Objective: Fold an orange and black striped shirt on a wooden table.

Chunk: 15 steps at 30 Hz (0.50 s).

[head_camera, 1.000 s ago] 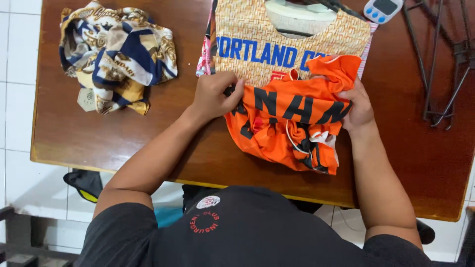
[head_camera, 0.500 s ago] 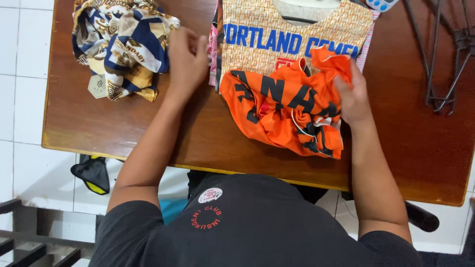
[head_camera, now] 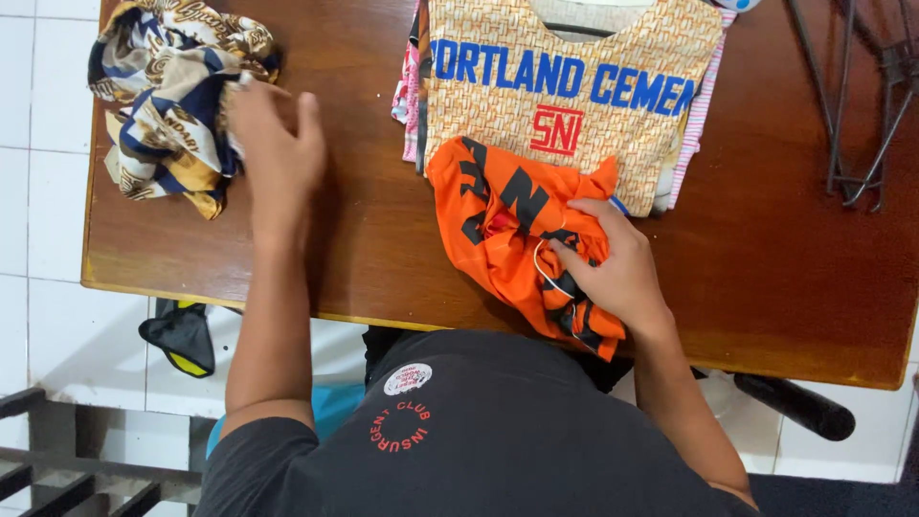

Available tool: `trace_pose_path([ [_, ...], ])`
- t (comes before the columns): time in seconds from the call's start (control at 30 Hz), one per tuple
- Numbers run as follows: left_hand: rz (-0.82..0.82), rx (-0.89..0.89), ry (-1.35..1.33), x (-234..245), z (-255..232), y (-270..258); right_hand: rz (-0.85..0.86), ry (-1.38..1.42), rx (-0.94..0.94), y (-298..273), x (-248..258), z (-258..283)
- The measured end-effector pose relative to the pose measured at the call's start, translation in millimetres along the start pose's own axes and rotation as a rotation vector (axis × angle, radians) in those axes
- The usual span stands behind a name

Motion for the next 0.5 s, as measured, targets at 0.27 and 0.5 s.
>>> trace_pose_path([
  [0.27,0.652,-0.131,-0.078,-66,-112,-110,-0.359,0.420,0.130,-12,15,-45],
  [0.5,0.468,0.068,-0.493,-81,-68,-96,-0.451,0.380,0.233,-8,56,-48],
])
Point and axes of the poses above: each hand's wrist, its own y-axis towards the middle knuckle, its own x-axis out of the back of the hand, z = x × y, the point moved 9 cm from there along y, towards the middle knuckle, and after that the axes turned 12 degrees about x, right-handed, at the moved point
